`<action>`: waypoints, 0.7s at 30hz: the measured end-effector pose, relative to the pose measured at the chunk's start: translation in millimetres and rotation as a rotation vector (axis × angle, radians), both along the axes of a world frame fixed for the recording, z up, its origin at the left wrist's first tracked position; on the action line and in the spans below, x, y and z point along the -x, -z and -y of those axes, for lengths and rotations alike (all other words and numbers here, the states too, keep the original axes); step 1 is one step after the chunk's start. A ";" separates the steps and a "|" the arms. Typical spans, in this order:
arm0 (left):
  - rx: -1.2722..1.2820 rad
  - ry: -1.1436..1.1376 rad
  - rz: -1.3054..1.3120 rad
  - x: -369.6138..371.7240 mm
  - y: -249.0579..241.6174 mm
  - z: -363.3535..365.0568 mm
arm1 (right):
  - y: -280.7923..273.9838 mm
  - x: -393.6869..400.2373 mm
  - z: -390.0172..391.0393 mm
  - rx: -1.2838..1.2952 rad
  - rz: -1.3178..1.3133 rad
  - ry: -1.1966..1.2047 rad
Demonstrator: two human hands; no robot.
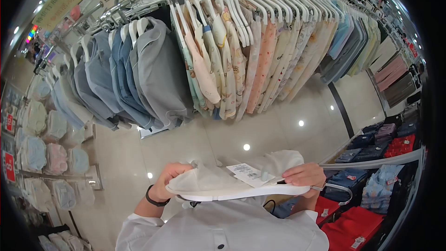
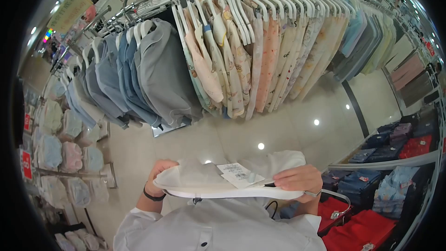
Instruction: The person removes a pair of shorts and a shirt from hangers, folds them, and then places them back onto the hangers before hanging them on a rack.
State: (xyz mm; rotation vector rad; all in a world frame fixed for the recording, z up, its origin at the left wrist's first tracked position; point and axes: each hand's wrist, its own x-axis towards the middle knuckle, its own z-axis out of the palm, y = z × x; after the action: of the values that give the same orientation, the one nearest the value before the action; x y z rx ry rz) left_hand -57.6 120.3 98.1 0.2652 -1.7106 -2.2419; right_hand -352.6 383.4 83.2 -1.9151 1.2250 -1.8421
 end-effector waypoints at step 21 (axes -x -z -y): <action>0.071 -0.156 0.107 -3.8 -7.5 -2.1 | 1.9 -0.8 0.3 0.071 0.086 0.021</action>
State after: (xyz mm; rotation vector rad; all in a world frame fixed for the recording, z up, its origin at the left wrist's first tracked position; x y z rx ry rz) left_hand -53.8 122.5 105.5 0.4923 -1.7526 -2.0850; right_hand -351.8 383.1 81.2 -1.8432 1.1729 -1.9823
